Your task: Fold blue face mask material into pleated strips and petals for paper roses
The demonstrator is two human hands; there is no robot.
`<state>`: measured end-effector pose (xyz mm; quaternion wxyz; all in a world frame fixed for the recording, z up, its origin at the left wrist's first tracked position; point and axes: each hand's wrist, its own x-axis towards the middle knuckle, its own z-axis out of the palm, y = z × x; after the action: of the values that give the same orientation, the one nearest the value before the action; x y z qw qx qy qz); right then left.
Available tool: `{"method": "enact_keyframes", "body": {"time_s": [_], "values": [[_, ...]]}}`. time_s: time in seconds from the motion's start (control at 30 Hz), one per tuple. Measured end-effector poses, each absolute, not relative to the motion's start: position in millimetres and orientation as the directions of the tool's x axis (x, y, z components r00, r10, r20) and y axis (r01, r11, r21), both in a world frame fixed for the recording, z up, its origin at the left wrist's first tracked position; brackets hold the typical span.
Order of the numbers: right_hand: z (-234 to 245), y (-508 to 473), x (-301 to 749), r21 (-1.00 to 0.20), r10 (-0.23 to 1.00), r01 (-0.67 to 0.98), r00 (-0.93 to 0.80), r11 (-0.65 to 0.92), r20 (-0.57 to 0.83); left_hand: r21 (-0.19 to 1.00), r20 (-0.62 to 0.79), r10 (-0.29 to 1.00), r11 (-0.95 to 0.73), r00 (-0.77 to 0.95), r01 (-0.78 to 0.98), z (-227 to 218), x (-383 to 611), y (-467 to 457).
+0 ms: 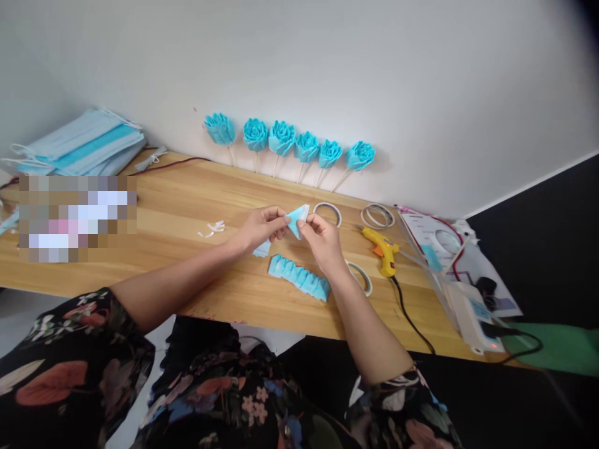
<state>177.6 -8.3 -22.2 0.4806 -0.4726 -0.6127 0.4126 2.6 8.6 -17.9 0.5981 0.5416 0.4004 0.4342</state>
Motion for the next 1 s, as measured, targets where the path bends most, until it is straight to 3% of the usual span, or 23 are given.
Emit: {"method": "enact_keyframes", "body": {"time_s": [1.0], "values": [[-21.4,-9.4,175.6,-0.930,0.971,0.280,-0.105,0.236,0.214,0.998,0.067,0.951,-0.060,0.302,-0.034,-19.1,0.8,9.1]]}}
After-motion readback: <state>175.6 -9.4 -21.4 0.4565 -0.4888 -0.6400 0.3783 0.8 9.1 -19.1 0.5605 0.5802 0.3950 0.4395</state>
